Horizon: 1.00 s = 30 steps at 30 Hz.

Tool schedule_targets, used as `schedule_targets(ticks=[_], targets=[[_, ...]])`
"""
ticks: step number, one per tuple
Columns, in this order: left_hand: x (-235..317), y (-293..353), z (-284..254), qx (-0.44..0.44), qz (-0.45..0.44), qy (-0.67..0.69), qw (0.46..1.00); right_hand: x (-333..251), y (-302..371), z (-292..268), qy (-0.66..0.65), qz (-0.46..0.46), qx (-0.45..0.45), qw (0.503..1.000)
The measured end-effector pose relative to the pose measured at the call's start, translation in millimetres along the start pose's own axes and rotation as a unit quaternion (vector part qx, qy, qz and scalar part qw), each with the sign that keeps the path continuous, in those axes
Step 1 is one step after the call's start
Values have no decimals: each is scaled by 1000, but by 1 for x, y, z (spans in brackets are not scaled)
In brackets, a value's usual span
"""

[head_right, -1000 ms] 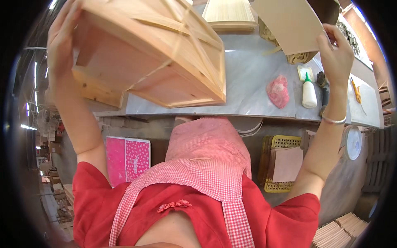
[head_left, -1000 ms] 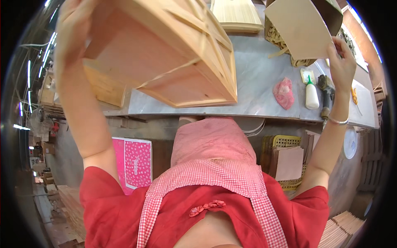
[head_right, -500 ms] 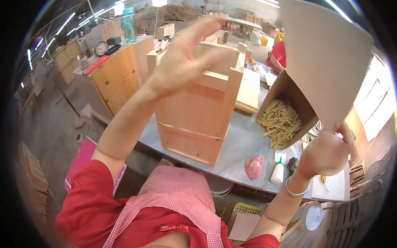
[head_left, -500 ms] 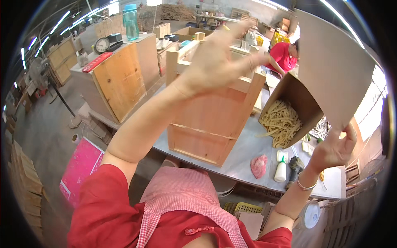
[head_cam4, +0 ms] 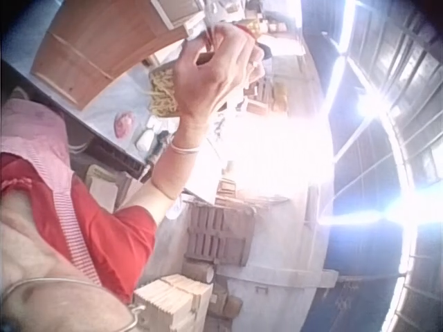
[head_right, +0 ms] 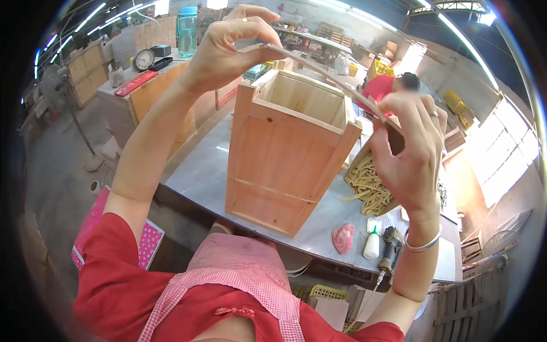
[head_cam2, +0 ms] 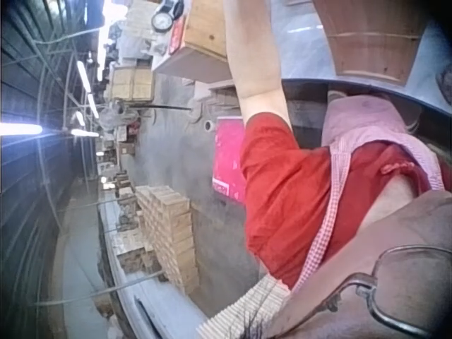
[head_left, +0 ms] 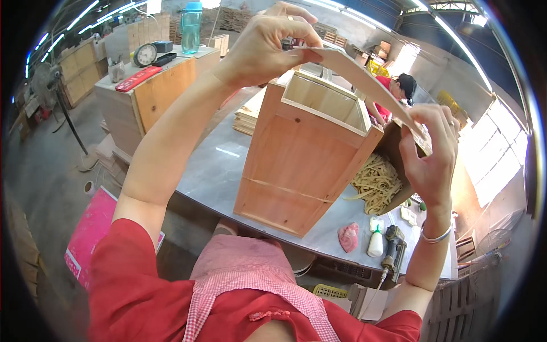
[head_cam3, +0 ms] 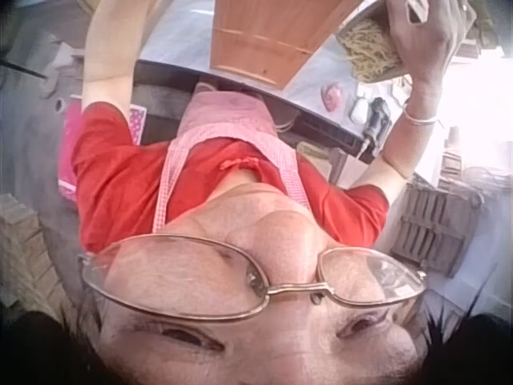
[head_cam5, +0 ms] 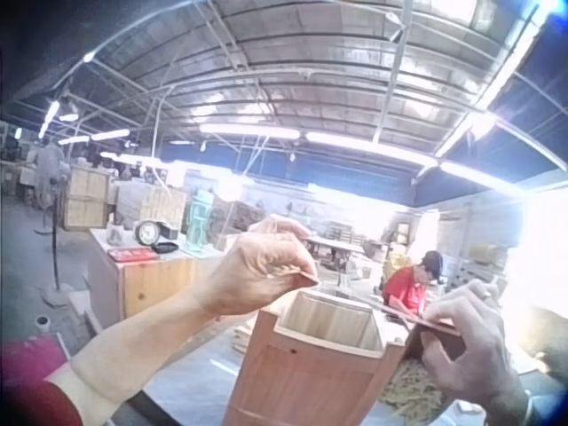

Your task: Assemble a wooden box by gluing panels together and securing them with rubber bands.

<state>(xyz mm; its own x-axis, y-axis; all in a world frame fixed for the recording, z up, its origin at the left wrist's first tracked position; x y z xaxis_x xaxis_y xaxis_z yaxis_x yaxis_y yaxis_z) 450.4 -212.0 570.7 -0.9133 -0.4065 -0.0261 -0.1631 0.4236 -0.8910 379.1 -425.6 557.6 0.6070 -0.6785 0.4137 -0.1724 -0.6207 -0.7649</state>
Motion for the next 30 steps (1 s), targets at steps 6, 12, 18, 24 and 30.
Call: schedule_targets(ticks=[6, 12, 18, 24, 30], targets=[[-43, 4, 27, 11, 67, -6, 998, 5, -42, 44, -89, 49, -118, 988], [-161, 49, 60, -16, -244, 385, 890, 27, -51, 78, -10, 64, -140, 988], [-214, 98, 118, 2, -386, 484, 785, 18, -62, 97, 24, 16, -147, 989], [-213, 101, 141, -77, -403, 395, 822, 18, -64, 119, 42, 9, -184, 982], [-215, 103, 150, -111, -401, 424, 804, 9, -68, 134, 54, -27, -200, 978]])
Point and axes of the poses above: each hand's wrist, its own y-axis away from the middle knuckle, its own z-axis out of the palm, x = y × z, the point moved 10 cm from there along -y, towards the middle knuckle, and after that the axes turned 6 degrees about -x, right-handed, at the moved point
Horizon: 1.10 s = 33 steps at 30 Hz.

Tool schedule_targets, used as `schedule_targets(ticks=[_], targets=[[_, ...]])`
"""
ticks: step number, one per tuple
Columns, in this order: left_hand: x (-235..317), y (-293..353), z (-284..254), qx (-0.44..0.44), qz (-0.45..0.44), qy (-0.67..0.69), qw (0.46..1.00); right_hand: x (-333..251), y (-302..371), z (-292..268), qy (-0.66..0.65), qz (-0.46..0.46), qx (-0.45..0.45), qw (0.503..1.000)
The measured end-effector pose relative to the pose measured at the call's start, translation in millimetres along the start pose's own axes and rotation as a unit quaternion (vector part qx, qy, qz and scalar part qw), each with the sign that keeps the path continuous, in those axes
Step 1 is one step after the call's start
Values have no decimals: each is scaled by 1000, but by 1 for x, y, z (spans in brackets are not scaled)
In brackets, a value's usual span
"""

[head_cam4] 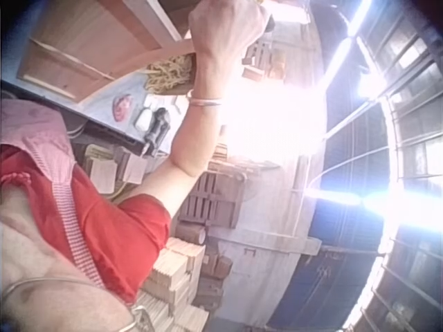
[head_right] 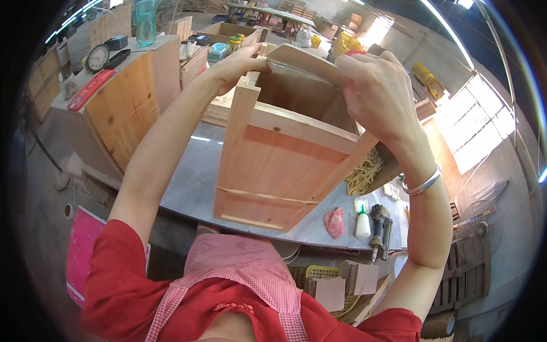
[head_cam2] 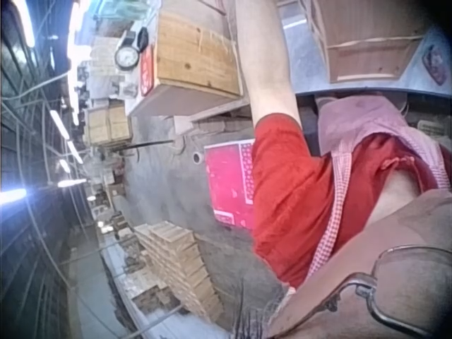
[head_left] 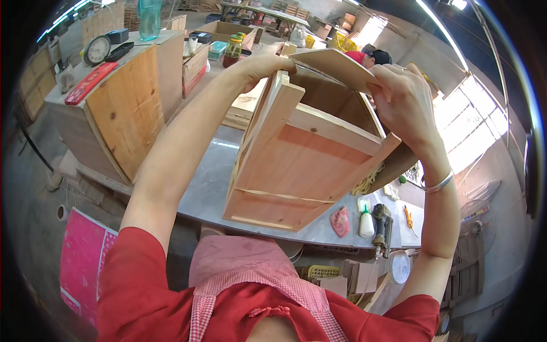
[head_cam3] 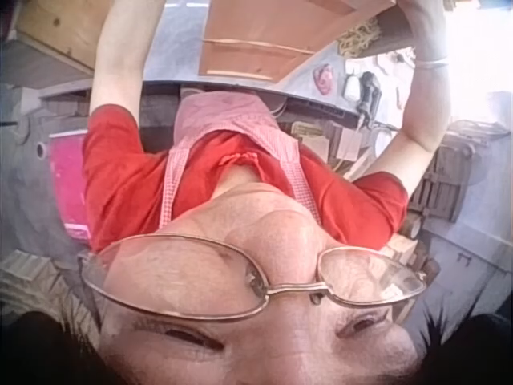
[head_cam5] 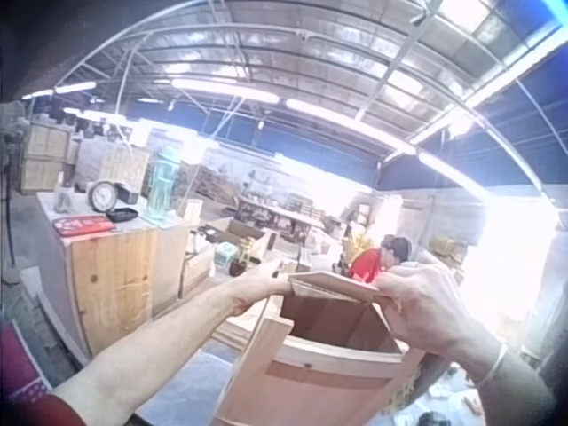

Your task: Assemble a wooden box by gluing panels together and securing them with rubber bands.

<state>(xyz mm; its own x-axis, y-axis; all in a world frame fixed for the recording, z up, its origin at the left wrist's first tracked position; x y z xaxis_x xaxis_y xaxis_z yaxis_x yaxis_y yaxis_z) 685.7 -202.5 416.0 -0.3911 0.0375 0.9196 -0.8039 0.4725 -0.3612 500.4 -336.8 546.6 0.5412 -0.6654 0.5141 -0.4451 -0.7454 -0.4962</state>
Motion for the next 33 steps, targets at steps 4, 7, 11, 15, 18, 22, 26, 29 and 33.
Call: schedule_targets(ticks=[4, 7, 11, 15, 18, 22, 26, 29, 33], targets=[[-1, -3, -6, 14, 27, 4, 1000, -2, -5, 0, 2, 3, -16, 1000], [-3, -5, -6, 2, 12, -13, 1000, -3, -8, 3, 11, -3, -32, 999], [-3, -7, -5, 1, 19, -3, 1000, 0, -11, 6, 30, 9, -41, 999], [-2, -4, 0, -12, 17, 17, 1000, 4, -10, 15, 61, 31, -52, 996], [-4, -6, -1, -15, 9, 26, 1000, 12, -11, 17, 60, 51, -79, 994], [4, -4, 2, -40, 23, 23, 999, 16, -14, 18, 73, 57, -83, 992], [-4, -1, -5, -19, -3, 19, 1000, 6, -15, 16, 83, 40, -75, 993], [-7, 0, -16, -16, -3, 12, 1000, -1, -20, 26, 106, 34, -75, 991], [3, 9, -11, -22, -6, 20, 1000, -15, -24, 37, 163, 13, -84, 983]])
Point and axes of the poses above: each hand's wrist, its own y-axis away from the middle knuckle, its own z-axis out of the palm, x = y × z, the point moved 10 cm from there along -y, towards the middle knuckle, and after that the axes turned 6 degrees about -x, right-handed, at the moved point
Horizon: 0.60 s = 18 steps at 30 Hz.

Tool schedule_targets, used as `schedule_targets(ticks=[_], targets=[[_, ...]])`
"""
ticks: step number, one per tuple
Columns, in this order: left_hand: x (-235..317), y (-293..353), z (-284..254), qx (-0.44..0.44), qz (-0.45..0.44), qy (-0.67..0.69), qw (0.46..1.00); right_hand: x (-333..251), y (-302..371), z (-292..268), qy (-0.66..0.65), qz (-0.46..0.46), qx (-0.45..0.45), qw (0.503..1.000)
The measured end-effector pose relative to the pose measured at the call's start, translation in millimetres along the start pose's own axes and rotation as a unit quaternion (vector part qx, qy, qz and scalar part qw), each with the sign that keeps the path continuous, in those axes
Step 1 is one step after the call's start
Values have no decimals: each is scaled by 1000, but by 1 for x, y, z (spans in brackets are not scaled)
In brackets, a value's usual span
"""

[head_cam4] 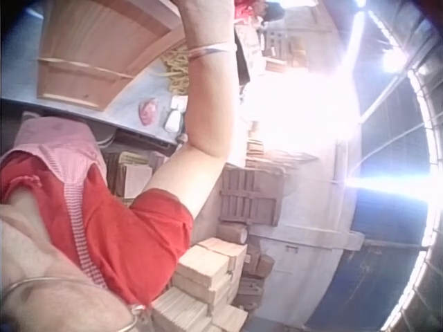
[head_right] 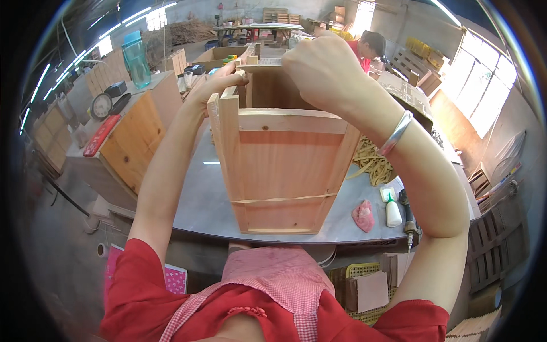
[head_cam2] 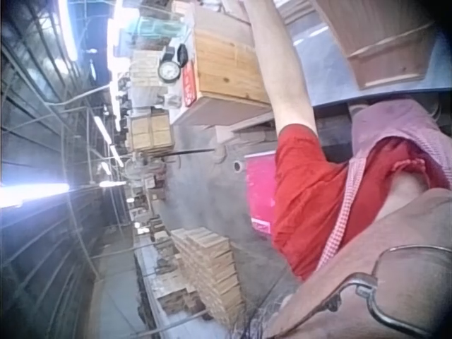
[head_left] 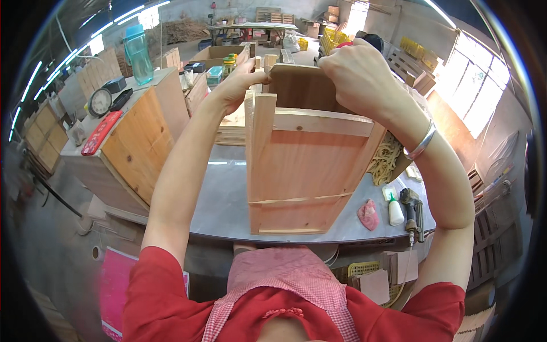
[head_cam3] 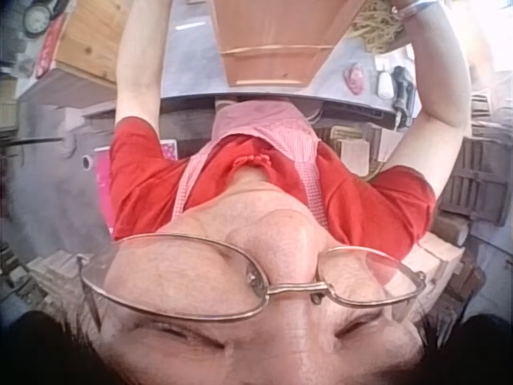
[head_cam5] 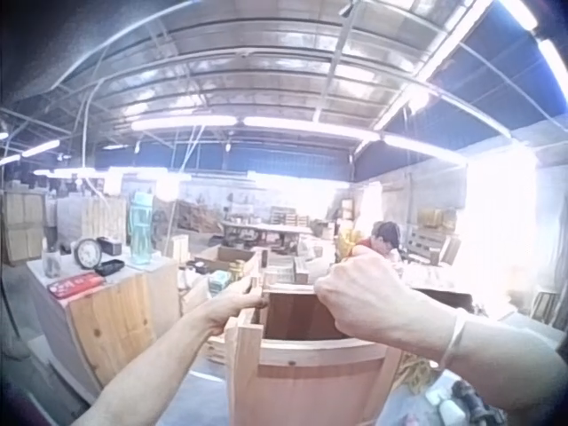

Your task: Assemble a wooden box by gluing panels together and securing them with rubber bands.

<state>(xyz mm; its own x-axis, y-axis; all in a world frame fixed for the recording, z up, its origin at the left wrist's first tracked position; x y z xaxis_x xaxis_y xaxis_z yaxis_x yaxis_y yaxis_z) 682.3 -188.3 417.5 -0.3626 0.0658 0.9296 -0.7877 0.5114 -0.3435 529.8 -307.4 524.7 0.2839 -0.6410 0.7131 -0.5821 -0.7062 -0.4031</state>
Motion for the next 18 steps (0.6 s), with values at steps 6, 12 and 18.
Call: schedule_targets(ticks=[6, 12, 18], targets=[[6, 3, 4, 3, -1, -34, 999, -5, 2, -4, -8, 13, 19, 1000], [4, 2, 6, -29, -20, -71, 997, -10, 10, 0, -20, 2, 13, 1000], [12, 5, 15, -41, 3, -42, 998, 8, 19, 7, -151, 2, -32, 988]])
Point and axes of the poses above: each hand's wrist, its own y-axis away from the middle knuckle, its own z-axis out of the palm, x = y × z, the point moved 10 cm from there along -y, towards the middle knuckle, and after that the axes turned 6 degrees about -x, right-handed, at the moved point
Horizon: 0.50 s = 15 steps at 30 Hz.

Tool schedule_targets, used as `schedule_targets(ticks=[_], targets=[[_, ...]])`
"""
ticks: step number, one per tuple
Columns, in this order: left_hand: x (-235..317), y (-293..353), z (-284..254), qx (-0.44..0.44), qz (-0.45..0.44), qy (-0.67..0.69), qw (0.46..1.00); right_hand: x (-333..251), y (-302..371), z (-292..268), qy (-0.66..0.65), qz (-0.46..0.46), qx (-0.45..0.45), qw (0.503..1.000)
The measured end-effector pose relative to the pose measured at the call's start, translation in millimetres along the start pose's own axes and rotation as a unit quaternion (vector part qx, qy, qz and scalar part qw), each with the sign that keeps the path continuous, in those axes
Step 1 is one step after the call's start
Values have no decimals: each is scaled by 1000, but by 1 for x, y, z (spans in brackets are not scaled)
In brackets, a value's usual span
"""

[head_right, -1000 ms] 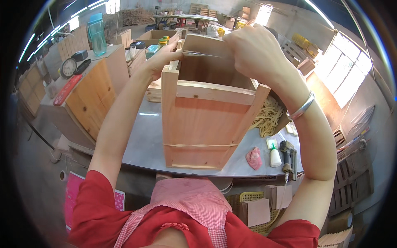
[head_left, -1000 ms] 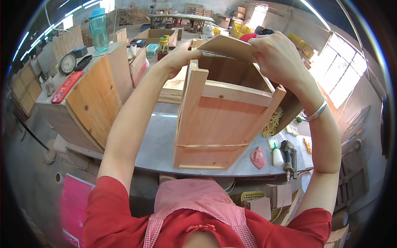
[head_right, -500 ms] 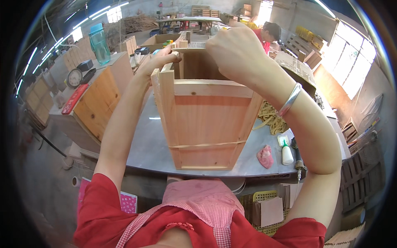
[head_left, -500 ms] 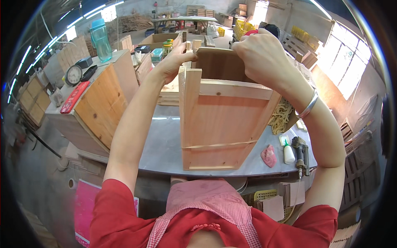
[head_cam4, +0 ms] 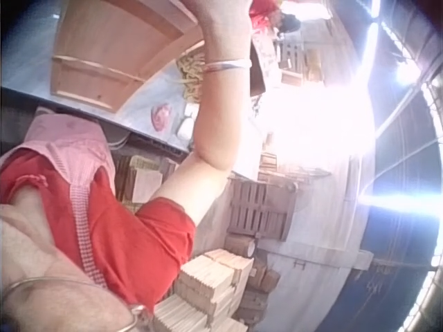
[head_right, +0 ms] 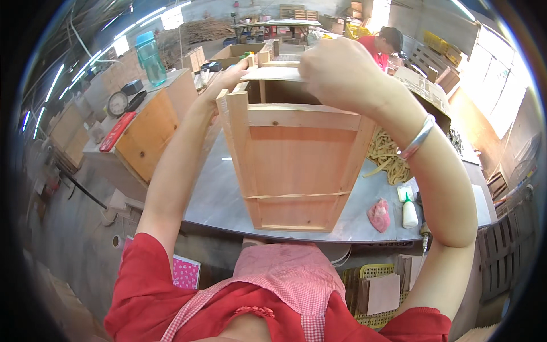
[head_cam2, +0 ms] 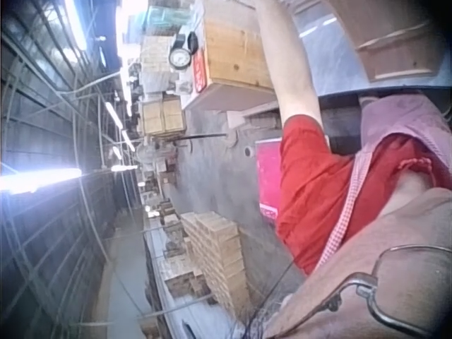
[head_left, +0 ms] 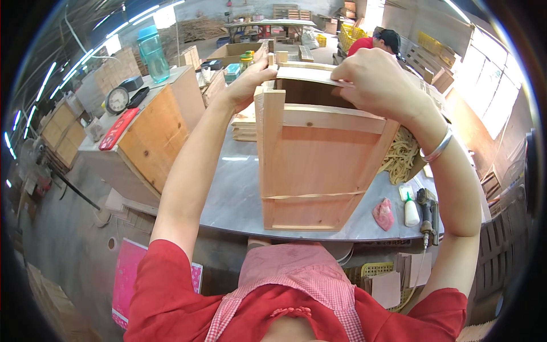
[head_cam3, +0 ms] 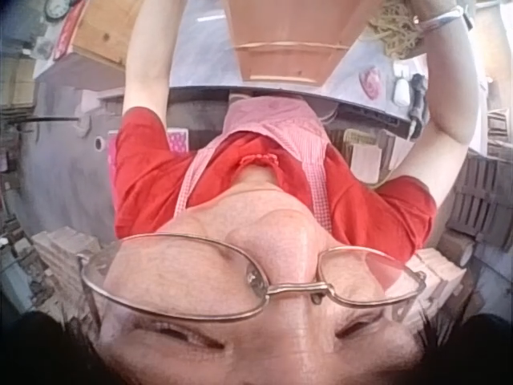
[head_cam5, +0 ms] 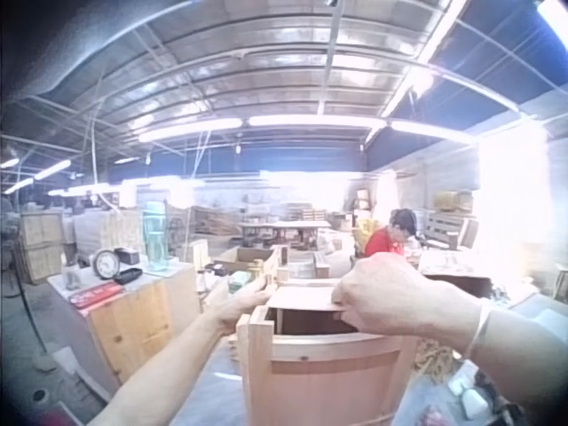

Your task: Assemble a wooden box by gluing panels together and securing them with rubber bands.

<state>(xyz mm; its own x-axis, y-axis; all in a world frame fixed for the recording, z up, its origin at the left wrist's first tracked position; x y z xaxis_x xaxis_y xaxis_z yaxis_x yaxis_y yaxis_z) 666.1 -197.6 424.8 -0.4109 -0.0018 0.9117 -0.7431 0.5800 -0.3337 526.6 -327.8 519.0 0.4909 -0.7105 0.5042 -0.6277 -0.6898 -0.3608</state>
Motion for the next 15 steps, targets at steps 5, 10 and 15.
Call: schedule_targets(ticks=[5, 10, 15], targets=[[3, 7, 6, -29, -21, 12, 999, 12, 6, -7, -205, -12, -2, 979], [-27, 17, -28, 2, 23, 251, 968, 5, 14, -4, -261, 7, -15, 965], [11, 59, -20, 89, 125, 123, 980, 12, 19, 7, -260, 8, 54, 964]])
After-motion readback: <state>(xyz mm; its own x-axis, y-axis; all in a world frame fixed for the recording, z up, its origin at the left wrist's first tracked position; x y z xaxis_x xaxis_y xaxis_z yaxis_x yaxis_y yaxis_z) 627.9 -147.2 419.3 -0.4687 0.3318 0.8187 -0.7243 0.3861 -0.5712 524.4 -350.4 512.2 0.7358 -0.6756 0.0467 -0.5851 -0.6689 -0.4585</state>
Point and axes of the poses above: each hand's wrist, its own y-axis away from the middle knuckle, its own z-axis out of the palm, x = y × z, the point moved 10 cm from there along -y, towards the middle knuckle, and after that the axes turned 6 degrees about -x, right-handed, at the moved point
